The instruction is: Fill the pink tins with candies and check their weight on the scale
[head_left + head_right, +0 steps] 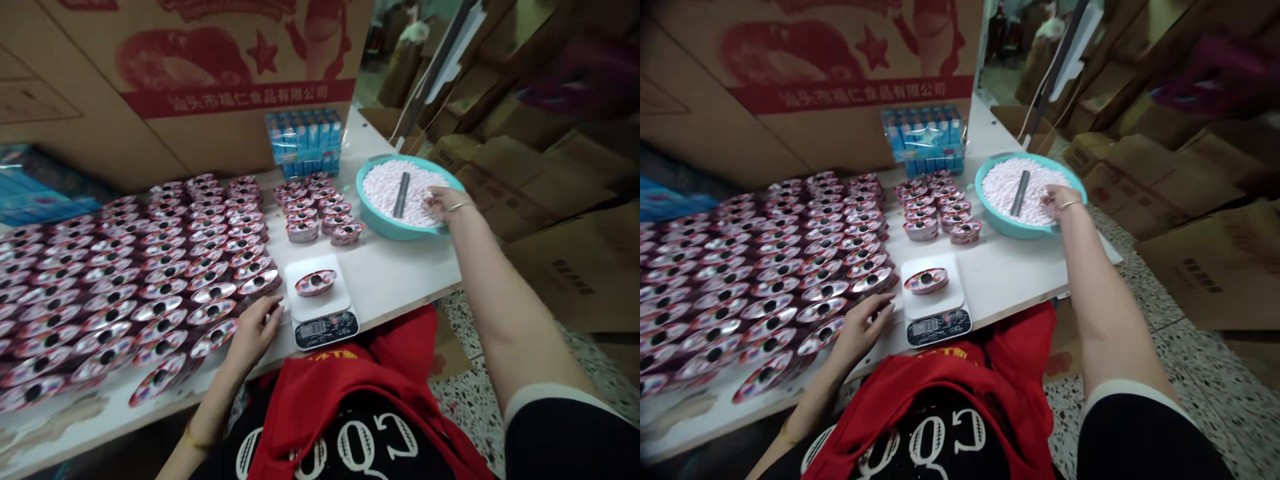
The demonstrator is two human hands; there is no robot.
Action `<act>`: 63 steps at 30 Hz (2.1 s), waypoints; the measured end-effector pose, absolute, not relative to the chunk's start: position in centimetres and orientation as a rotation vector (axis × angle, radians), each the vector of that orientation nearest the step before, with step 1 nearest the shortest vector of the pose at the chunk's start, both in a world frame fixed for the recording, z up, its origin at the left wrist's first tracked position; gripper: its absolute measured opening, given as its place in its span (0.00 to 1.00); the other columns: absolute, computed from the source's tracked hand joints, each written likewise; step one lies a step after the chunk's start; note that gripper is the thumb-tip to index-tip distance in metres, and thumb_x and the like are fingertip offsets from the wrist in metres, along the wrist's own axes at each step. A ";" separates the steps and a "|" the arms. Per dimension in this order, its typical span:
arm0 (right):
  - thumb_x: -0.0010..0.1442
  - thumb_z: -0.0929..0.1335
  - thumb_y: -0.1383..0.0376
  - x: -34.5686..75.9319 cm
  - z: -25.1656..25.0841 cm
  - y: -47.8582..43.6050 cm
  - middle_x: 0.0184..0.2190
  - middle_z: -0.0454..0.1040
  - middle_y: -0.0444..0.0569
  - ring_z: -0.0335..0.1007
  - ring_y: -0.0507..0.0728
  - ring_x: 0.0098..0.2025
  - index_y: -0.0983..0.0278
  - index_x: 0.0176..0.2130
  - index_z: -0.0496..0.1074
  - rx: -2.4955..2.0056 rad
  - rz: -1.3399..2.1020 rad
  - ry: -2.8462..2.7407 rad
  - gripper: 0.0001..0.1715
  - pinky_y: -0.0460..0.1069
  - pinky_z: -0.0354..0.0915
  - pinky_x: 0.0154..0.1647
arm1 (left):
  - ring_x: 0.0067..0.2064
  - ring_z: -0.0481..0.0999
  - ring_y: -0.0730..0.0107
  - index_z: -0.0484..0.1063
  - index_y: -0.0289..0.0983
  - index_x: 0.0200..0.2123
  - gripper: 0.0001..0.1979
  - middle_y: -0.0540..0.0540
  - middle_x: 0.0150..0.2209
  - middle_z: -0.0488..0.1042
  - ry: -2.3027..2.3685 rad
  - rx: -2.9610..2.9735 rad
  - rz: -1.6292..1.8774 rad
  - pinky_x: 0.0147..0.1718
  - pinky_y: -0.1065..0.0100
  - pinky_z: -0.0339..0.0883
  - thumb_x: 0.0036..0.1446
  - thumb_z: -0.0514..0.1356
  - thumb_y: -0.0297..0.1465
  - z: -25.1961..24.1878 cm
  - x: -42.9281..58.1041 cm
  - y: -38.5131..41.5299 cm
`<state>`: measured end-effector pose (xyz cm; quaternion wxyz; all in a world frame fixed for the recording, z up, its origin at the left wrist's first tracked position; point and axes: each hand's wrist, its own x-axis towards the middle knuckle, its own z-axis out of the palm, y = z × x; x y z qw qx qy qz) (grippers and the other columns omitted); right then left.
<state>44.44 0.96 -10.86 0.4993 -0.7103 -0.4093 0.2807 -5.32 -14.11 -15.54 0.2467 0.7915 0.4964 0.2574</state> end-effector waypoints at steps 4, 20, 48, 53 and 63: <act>0.53 0.73 0.68 41.3 -9.8 -0.3 0.21 0.63 0.43 0.61 0.49 0.25 0.61 0.21 0.63 -1.476 0.896 -0.714 0.17 0.45 0.64 0.25 | 0.40 0.77 0.67 0.73 0.36 0.44 0.14 0.43 0.40 0.77 1.369 2.131 0.716 0.40 0.66 0.70 0.63 0.53 0.37 -15.3 -5.2 -15.2; 0.58 0.69 0.72 19.2 -5.7 -10.1 0.27 0.75 0.46 0.68 0.49 0.28 0.67 0.37 0.79 -1.600 1.051 -2.159 0.08 0.45 0.60 0.34 | 0.39 0.76 0.68 0.72 0.37 0.44 0.13 0.44 0.39 0.77 1.269 2.154 0.741 0.39 0.67 0.70 0.63 0.53 0.35 -15.2 -4.5 -16.1; 0.50 0.75 0.69 24.2 -8.4 -12.6 0.31 0.77 0.49 0.71 0.48 0.31 0.68 0.34 0.77 -1.288 1.615 -0.876 0.09 0.45 0.71 0.39 | 0.35 0.73 0.71 0.72 0.36 0.43 0.11 0.45 0.37 0.76 1.259 2.132 0.741 0.33 0.70 0.65 0.63 0.54 0.35 -15.2 -4.2 -15.8; 0.51 0.74 0.64 22.4 -7.7 -12.3 0.25 0.75 0.45 0.66 0.48 0.26 0.68 0.35 0.76 -1.353 1.519 -1.125 0.11 0.47 0.68 0.33 | 0.33 0.71 0.72 0.72 0.37 0.43 0.12 0.46 0.35 0.75 1.274 2.122 0.720 0.32 0.70 0.65 0.63 0.53 0.35 -15.2 -4.3 -15.9; 0.43 0.77 0.61 22.7 -7.6 -12.7 0.28 0.74 0.46 0.64 0.47 0.26 0.67 0.35 0.77 -1.154 1.488 -0.751 0.18 0.44 0.61 0.27 | 0.51 0.70 0.54 0.60 0.39 0.59 0.28 0.38 0.51 0.70 1.206 2.675 0.535 0.47 0.56 0.62 0.58 0.59 0.41 -11.4 0.5 -12.1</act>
